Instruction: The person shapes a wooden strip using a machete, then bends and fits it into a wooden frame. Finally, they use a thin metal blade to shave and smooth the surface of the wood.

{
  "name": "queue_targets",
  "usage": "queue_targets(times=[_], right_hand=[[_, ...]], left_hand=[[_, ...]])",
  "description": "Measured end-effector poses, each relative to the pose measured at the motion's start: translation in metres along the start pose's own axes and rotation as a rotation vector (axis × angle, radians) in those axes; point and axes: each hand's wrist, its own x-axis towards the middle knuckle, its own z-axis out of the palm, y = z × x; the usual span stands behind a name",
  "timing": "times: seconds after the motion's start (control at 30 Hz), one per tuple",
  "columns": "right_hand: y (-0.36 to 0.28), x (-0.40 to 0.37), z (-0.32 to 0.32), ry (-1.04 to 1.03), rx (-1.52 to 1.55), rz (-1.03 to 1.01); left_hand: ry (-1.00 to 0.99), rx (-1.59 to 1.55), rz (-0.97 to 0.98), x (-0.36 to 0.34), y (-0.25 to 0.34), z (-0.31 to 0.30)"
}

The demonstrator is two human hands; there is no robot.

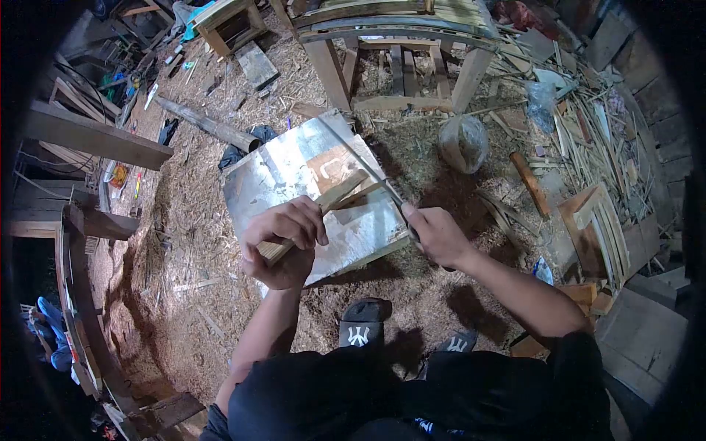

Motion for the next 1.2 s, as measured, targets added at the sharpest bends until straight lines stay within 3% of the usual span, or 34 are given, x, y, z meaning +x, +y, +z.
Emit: queue_targets(times=[0.07,0.2,0.27,0.3,0.37,0.47,0.57,0.67,0.8,0.87,0.9,0.93,1.0,1.03,1.2], right_hand=[[0.004,-0.001,0.002,0.004,-0.03,-0.133],[0.001,-0.002,0.004,-0.002,-0.073,-0.117],[-0.008,-0.005,0.001,-0.096,0.106,0.097],[-0.005,-0.005,0.0,-0.095,0.106,0.096],[0.005,-0.003,0.0,-0.002,0.064,-0.111],[-0.003,-0.003,0.003,0.051,0.198,-0.164],[-0.002,0.0,0.004,-0.011,0.136,-0.067],[0.003,0.003,0.011,0.006,0.028,-0.117],[-0.033,0.005,0.001,0.052,0.154,-0.164],[-0.052,0.001,-0.004,0.21,0.296,-0.409],[-0.058,-0.002,-0.006,0.227,0.287,-0.432],[-0.045,0.003,0.0,0.225,0.288,-0.43],[-0.003,0.016,0.015,-0.034,0.019,-0.103],[-0.003,0.01,0.026,0.136,-0.021,-0.223],[-0.026,0.011,0.005,0.055,-0.042,-0.142]], left_hand=[[-0.066,-0.019,0.058,0.006,-0.003,-0.001],[-0.143,-0.078,0.109,0.027,-0.006,0.001],[-0.169,-0.134,0.03,0.027,-0.002,-0.005],[-0.17,-0.134,0.032,0.026,-0.001,-0.004],[-0.16,-0.099,0.028,0.02,0.0,0.0],[-0.124,-0.053,0.027,0.012,0.0,0.003],[-0.037,-0.103,0.042,0.007,-0.005,0.0],[0.04,-0.147,0.053,0.005,-0.007,-0.002],[0.063,-0.158,0.035,0.001,-0.007,-0.004],[0.066,-0.153,0.021,-0.001,-0.008,-0.006],[0.074,-0.147,0.028,-0.001,-0.009,-0.006],[0.081,-0.143,0.036,-0.001,-0.009,-0.007],[0.097,-0.139,0.032,-0.002,-0.008,-0.008],[0.111,-0.137,0.032,-0.001,-0.008,-0.008],[0.075,-0.175,0.054,-0.001,-0.009,-0.008]])
